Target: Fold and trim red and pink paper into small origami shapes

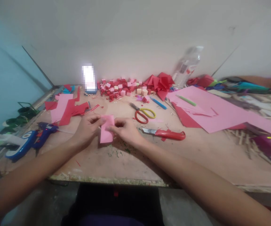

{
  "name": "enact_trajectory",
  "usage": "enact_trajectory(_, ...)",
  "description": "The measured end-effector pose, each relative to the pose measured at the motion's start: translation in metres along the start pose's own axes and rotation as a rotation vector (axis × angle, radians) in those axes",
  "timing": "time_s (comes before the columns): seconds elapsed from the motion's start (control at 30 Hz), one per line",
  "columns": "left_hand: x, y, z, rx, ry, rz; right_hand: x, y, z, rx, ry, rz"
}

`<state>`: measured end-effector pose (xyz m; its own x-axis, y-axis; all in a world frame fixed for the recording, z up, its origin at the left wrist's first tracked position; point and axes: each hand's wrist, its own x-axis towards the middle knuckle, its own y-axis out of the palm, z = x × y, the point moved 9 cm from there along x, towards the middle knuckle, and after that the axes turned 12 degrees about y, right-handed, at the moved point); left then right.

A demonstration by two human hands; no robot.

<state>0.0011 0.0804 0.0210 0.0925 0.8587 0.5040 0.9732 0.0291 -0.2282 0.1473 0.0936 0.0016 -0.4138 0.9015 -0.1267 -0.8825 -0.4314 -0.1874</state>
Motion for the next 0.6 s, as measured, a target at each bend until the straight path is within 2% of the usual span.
enact_trajectory(0.3,-0.001,0.006,0.0,-0.057,-0.039,0.035,0.001,-0.009,0.004,0.046,-0.081,-0.045)
enact_trajectory(0.6,-0.004,0.009,0.006,-0.068,-0.066,0.078,0.004,-0.016,-0.006,0.123,-0.032,-0.086)
